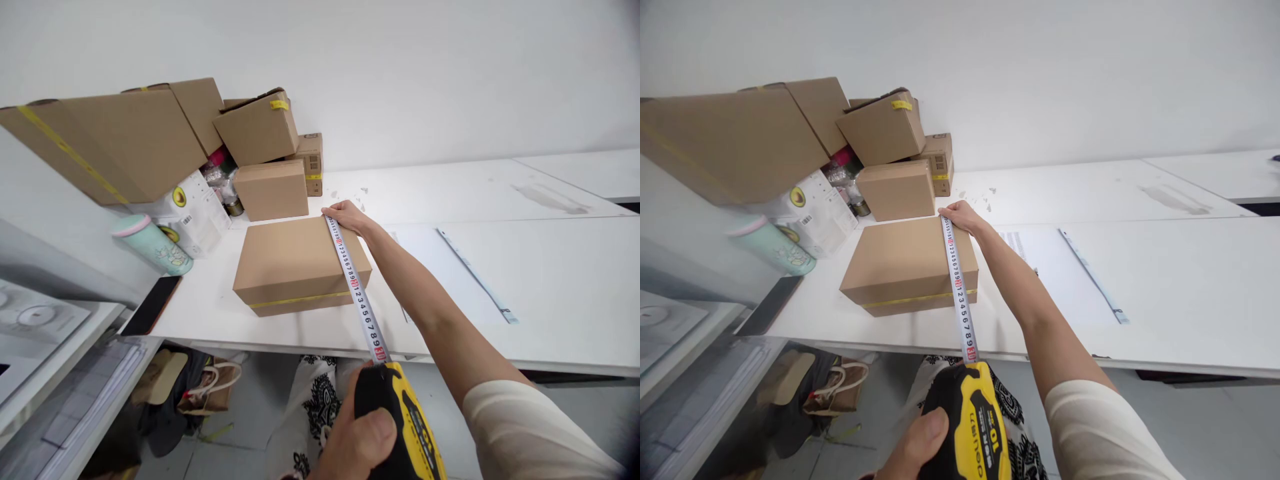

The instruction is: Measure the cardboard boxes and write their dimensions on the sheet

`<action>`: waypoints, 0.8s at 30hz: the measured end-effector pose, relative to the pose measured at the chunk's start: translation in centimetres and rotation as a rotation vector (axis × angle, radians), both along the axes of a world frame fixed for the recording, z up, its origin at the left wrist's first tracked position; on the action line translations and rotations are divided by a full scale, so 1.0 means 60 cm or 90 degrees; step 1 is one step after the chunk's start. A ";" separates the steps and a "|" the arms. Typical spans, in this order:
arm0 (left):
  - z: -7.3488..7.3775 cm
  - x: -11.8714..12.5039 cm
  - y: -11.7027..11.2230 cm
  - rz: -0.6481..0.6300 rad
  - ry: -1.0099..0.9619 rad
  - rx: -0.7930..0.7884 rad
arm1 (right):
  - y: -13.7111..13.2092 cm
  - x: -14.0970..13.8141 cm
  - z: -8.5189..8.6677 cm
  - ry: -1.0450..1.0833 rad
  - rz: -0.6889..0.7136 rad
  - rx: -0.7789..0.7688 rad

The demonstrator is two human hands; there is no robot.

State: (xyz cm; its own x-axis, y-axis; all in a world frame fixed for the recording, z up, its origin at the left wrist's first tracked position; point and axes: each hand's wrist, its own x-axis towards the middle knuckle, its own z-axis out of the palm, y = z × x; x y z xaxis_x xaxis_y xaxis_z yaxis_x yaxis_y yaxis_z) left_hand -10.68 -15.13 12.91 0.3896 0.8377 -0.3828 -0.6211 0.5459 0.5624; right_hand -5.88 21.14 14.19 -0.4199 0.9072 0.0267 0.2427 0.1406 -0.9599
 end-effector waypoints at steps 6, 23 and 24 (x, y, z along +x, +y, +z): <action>0.021 -0.032 -0.017 0.010 0.007 0.006 | 0.002 -0.001 -0.003 0.009 -0.005 -0.022; -0.006 -0.058 -0.026 0.013 0.029 0.016 | 0.004 -0.003 -0.007 0.070 -0.058 -0.006; -0.010 -0.064 -0.026 0.032 0.040 0.035 | 0.006 0.000 -0.007 0.110 -0.083 0.021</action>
State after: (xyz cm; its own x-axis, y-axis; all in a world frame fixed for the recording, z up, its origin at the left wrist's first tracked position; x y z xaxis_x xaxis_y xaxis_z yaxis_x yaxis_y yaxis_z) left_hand -14.55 -16.71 12.33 0.3232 0.8758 -0.3585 -0.6098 0.4825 0.6288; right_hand -5.88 21.49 13.78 -0.2856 0.9509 0.1190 0.0926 0.1510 -0.9842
